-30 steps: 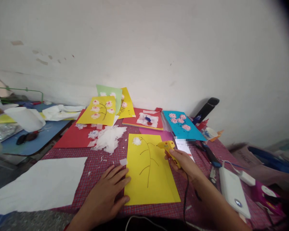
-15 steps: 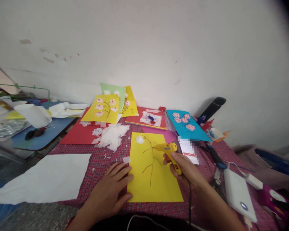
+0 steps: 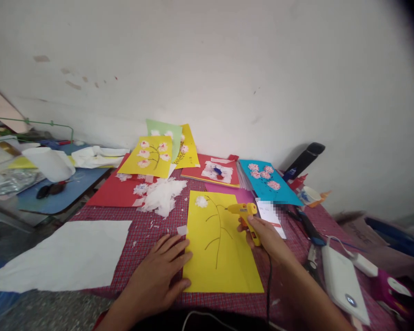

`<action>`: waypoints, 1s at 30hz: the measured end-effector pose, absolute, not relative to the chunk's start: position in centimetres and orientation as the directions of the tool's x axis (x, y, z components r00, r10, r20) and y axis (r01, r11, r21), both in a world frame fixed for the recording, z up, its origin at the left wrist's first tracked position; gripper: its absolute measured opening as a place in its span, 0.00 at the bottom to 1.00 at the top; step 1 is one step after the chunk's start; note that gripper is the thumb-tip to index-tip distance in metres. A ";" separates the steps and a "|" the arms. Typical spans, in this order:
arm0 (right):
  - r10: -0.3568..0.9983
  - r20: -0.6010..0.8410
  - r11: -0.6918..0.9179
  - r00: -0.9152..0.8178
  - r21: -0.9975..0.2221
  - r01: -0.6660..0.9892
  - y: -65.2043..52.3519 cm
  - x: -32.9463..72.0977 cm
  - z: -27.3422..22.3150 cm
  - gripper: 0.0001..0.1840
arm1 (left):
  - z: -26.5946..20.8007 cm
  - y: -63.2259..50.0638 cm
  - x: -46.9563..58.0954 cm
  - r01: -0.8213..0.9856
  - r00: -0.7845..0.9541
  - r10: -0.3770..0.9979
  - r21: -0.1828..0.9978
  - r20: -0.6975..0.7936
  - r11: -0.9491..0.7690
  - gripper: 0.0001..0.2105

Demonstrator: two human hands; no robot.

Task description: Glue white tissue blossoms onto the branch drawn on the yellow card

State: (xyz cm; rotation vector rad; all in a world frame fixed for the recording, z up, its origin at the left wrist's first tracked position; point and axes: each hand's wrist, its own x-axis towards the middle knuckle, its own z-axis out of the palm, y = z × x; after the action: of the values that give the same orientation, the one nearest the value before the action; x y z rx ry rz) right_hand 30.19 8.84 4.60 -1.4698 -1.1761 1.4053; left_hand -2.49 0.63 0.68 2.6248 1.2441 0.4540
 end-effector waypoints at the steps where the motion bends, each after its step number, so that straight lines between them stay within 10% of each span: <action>1: 0.961 -0.277 -0.273 -0.025 -0.956 0.108 9.0 30.3 4.7 0.24 | 0.7 0.6 -2.5 0.717 0.599 0.779 0.309 0.186 -0.625 0.25; 30: 0.949 -0.314 -0.306 -0.035 -0.940 0.152 9.8 31.3 4.8 0.23 | 0.3 0.8 -2.7 0.696 0.597 0.764 0.317 0.244 -0.644 0.24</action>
State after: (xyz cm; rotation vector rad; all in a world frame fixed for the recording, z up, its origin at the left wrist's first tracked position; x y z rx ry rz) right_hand 31.25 9.82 4.84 -1.5259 -1.1960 1.4138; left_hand -2.65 0.76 0.27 2.6349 1.2187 0.5361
